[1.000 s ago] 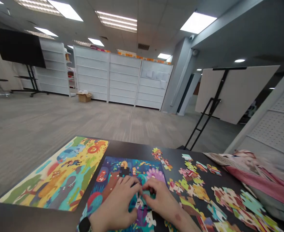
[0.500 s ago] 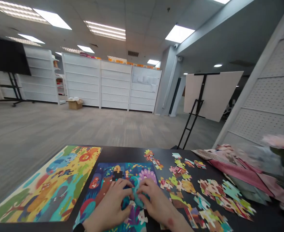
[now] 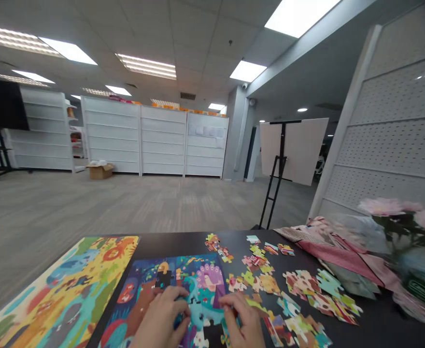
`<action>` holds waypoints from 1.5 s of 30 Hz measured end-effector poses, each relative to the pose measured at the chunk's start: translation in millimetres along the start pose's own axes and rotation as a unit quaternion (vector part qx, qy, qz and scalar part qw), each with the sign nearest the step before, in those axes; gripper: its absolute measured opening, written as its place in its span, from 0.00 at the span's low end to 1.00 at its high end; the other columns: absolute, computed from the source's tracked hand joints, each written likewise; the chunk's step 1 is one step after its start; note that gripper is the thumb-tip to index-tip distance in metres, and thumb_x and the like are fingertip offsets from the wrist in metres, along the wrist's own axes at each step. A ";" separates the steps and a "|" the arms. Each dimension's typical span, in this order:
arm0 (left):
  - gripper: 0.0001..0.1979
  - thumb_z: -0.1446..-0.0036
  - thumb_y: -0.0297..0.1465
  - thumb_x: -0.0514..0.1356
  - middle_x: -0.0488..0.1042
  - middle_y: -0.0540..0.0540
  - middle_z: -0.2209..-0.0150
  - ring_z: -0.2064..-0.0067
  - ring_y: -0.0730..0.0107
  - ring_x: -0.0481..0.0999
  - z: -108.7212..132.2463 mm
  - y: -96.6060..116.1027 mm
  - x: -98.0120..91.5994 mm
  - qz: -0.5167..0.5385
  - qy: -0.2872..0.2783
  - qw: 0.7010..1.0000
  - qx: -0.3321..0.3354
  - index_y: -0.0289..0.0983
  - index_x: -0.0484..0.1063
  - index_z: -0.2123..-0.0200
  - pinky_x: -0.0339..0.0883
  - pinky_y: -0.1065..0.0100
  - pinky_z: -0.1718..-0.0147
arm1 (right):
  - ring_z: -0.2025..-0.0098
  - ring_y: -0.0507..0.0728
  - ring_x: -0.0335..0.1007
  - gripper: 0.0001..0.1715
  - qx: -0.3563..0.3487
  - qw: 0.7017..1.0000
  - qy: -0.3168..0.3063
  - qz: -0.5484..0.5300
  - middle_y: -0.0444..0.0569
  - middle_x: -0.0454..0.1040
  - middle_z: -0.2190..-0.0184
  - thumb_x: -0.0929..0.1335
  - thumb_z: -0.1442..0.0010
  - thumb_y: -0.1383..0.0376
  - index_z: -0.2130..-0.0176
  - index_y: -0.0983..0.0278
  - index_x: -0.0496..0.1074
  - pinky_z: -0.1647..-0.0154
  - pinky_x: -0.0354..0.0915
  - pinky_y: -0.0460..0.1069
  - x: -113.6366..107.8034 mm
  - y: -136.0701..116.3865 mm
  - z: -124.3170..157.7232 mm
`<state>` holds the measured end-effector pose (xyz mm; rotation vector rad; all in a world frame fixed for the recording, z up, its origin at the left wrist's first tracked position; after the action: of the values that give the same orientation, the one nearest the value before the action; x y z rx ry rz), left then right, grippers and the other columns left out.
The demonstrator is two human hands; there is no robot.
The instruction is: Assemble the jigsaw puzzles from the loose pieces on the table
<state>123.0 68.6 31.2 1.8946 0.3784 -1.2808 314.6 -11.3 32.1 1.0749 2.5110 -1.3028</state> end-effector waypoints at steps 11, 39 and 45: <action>0.11 0.43 0.27 0.58 0.76 0.42 0.46 0.46 0.52 0.77 0.1 6.1 -10.1 0.003 0.132 0.991 0.024 0.43 0.79 0.61 0.73 0.55 0.49 | 0.63 0.59 0.77 0.14 0.047 0.998 -0.043 -0.015 0.48 0.79 0.68 0.62 0.34 0.63 0.66 0.59 0.76 0.60 0.67 0.49 7.1 4.2 0.2; 0.16 0.38 0.45 0.61 0.79 0.45 0.46 0.46 0.50 0.79 39.9 -10.8 38.4 -0.143 0.191 0.962 0.134 0.50 0.78 0.50 0.76 0.53 0.48 | 0.49 0.64 0.72 0.18 0.008 0.992 -0.094 0.078 0.52 0.79 0.57 0.66 0.48 0.73 0.59 0.61 0.77 0.47 0.67 0.56 15.6 -20.1 11.6; 0.24 0.40 0.51 0.62 0.75 0.48 0.40 0.40 0.48 0.74 54.1 2.6 33.4 -0.168 0.121 0.971 0.121 0.52 0.74 0.42 0.69 0.52 0.41 | 0.45 0.67 0.67 0.16 -0.051 0.954 -0.170 0.241 0.59 0.75 0.50 0.67 0.41 0.62 0.54 0.65 0.75 0.45 0.66 0.63 11.5 -39.2 25.2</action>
<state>104.8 20.3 -6.0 2.2754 0.7244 -1.3635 275.9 -38.9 38.0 1.2160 1.8855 -1.0909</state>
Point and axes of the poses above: each hand's wrist, its own z-axis away from the middle knuckle, its own x-axis out of the palm, y = z × x, the point moved 6 cm from there along -z, towards the middle knuckle
